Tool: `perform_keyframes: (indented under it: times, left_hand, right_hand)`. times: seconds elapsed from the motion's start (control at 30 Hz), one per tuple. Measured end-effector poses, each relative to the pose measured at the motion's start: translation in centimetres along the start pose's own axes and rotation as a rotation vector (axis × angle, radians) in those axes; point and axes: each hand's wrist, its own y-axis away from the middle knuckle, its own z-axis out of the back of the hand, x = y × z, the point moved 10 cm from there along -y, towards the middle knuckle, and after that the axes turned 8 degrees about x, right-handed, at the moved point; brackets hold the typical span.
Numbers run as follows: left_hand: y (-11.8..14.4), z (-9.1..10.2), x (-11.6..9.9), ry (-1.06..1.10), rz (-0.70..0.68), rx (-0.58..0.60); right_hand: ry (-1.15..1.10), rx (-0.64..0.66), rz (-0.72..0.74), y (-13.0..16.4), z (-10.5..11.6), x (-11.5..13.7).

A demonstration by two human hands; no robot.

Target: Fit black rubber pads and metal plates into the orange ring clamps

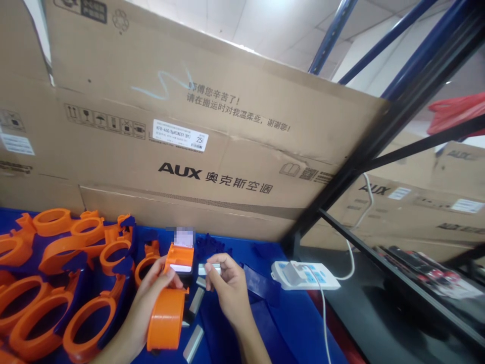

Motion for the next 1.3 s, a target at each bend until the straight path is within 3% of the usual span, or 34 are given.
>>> perform_keyframes:
  times: [0.33, 0.7, 0.83, 1.07, 1.3]
  left_hand:
    - [-1.1, 0.5, 1.9, 0.01, 0.071, 0.038]
    - [-1.5, 0.9, 2.6, -0.03, 0.094, 0.094]
    - [-1.5, 0.7, 2.5, -0.039, 0.12, 0.115]
    - [-0.4, 0.0, 0.9, -0.063, 0.011, 0.086]
    - [-0.6, -0.4, 1.3, -0.039, 0.023, 0.126]
  right_hand:
    - [-0.075, -0.031, 0.039, 0.0, -0.1, -0.4]
    - [0.093, -0.074, 0.045, 0.8, 0.1, 0.2]
    - [0.121, -0.066, 0.039, 0.8, 0.3, 0.3]
    - [0.227, -0.075, 0.045, 0.8, 0.6, 0.8]
    - [0.241, -0.091, 0.081, 0.9, 0.6, 1.2]
